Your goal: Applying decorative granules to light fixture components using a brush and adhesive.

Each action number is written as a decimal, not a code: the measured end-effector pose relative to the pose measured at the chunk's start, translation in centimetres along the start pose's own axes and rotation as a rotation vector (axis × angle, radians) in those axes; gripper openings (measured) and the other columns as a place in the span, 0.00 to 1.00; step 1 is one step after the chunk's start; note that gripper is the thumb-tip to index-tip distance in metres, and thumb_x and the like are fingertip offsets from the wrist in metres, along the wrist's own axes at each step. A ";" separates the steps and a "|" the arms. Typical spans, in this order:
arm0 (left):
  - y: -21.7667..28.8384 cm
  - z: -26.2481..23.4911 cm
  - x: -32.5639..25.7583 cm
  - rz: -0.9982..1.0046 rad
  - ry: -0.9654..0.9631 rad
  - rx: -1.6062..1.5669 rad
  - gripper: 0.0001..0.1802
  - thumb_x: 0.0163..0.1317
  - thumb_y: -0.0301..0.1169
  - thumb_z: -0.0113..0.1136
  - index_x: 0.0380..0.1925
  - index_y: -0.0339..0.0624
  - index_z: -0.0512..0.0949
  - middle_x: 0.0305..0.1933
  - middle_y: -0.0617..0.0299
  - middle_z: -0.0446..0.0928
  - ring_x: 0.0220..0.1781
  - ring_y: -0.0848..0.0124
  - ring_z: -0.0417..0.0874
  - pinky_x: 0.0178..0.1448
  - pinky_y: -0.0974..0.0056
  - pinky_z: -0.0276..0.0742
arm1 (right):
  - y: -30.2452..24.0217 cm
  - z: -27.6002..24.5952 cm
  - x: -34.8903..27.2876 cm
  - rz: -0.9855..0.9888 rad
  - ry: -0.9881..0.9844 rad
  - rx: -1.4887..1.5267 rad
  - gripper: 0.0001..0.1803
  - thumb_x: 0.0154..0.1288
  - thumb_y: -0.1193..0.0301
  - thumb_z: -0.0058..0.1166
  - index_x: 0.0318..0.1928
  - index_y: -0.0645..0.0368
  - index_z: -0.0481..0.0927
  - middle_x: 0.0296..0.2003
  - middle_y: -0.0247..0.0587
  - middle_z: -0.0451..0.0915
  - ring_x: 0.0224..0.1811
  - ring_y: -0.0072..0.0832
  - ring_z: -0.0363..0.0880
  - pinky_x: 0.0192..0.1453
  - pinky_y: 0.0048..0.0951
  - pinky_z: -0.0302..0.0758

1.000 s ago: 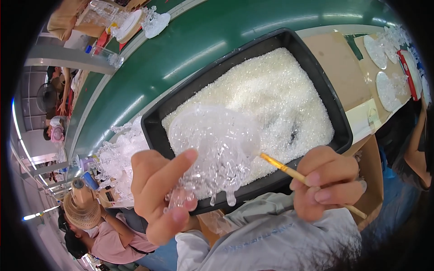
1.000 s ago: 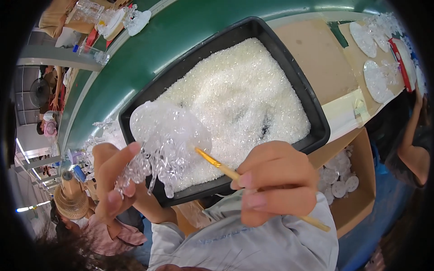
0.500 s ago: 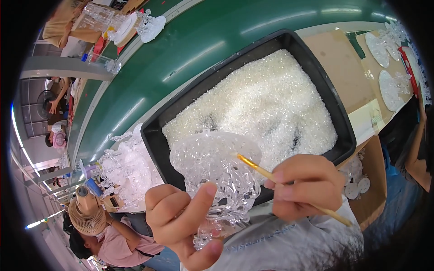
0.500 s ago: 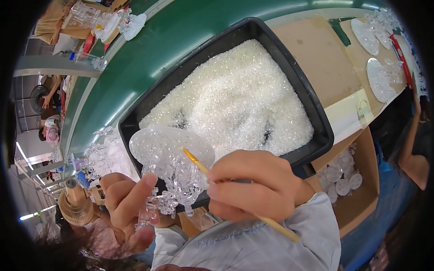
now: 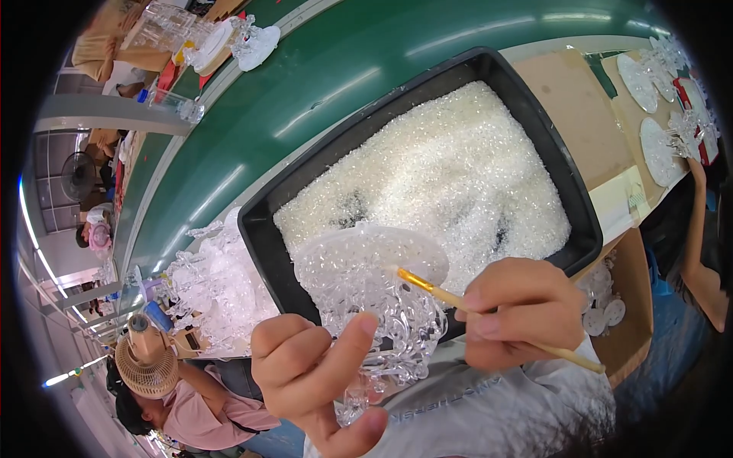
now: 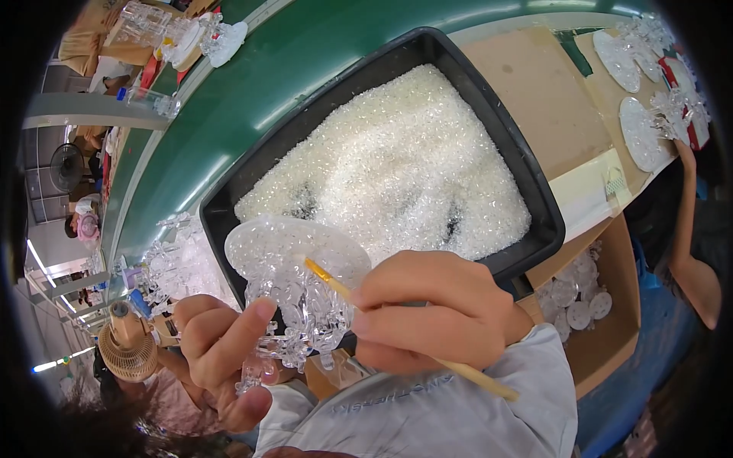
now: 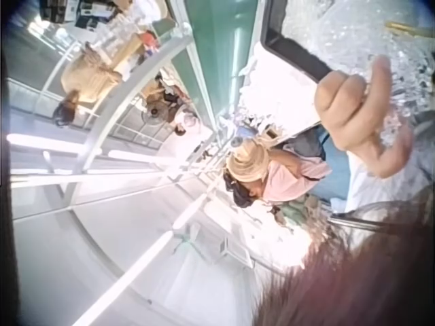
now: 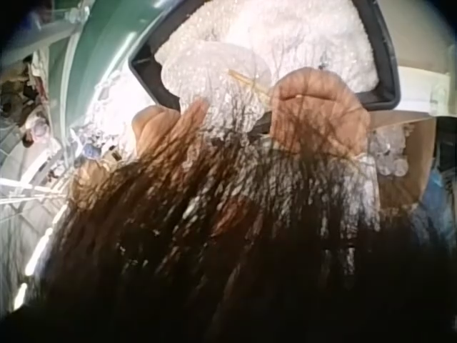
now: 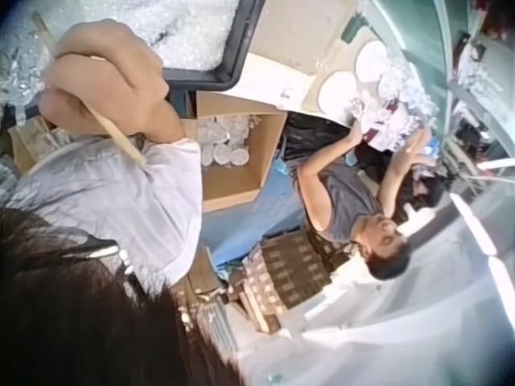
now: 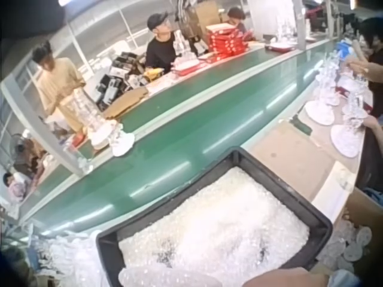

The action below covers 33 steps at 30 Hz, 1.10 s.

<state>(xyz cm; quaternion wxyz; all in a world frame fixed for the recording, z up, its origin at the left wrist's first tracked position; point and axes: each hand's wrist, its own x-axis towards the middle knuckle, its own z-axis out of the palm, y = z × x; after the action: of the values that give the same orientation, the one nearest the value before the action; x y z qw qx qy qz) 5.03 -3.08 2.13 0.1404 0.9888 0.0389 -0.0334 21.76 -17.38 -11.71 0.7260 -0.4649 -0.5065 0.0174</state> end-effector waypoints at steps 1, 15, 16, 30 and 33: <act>0.2 -0.2 0.1 0.004 0.000 -0.001 0.35 0.51 0.52 0.55 0.54 0.39 0.80 0.35 0.60 0.72 0.36 0.63 0.72 0.38 0.59 0.68 | 0.0 -0.1 -0.2 -0.006 0.035 0.018 0.14 0.44 0.83 0.64 0.35 0.62 0.78 0.32 0.51 0.79 0.20 0.29 0.80 0.21 0.23 0.78; -3.0 4.8 1.4 0.240 0.445 -0.027 0.20 0.57 0.38 0.57 0.49 0.49 0.69 0.34 0.47 0.79 0.27 0.63 0.69 0.29 0.60 0.62 | 0.2 -1.2 0.0 -0.083 0.050 0.027 0.13 0.52 0.81 0.62 0.37 0.62 0.74 0.35 0.48 0.76 0.18 0.27 0.75 0.21 0.23 0.75; -3.8 6.2 2.4 0.383 0.677 -0.021 0.18 0.60 0.32 0.59 0.47 0.55 0.63 0.34 0.41 0.83 0.21 0.64 0.67 0.24 0.60 0.59 | 0.1 -1.8 -0.1 -0.111 0.129 0.077 0.13 0.54 0.80 0.61 0.38 0.61 0.72 0.36 0.47 0.74 0.18 0.26 0.73 0.22 0.23 0.75; -7.6 8.1 1.9 0.243 1.011 -0.135 0.17 0.64 0.17 0.46 0.51 0.39 0.59 0.32 0.36 0.82 0.19 0.67 0.61 0.33 0.57 0.62 | -0.8 -1.1 -0.2 0.092 0.026 0.055 0.10 0.58 0.80 0.59 0.39 0.64 0.73 0.37 0.49 0.72 0.22 0.27 0.78 0.28 0.23 0.82; -8.1 7.6 1.5 0.348 0.931 -0.215 0.20 0.63 0.15 0.46 0.54 0.41 0.58 0.33 0.35 0.82 0.19 0.67 0.61 0.35 0.55 0.61 | -0.7 -0.9 0.0 0.096 0.007 0.067 0.10 0.57 0.81 0.58 0.39 0.64 0.74 0.37 0.49 0.73 0.23 0.28 0.80 0.29 0.24 0.83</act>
<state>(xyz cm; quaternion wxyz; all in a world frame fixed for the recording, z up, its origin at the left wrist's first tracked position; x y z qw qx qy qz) 5.44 2.67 -7.52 0.2126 0.8706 -0.0647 0.4389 22.14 -18.39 -11.33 0.7412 -0.4641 -0.4804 0.0675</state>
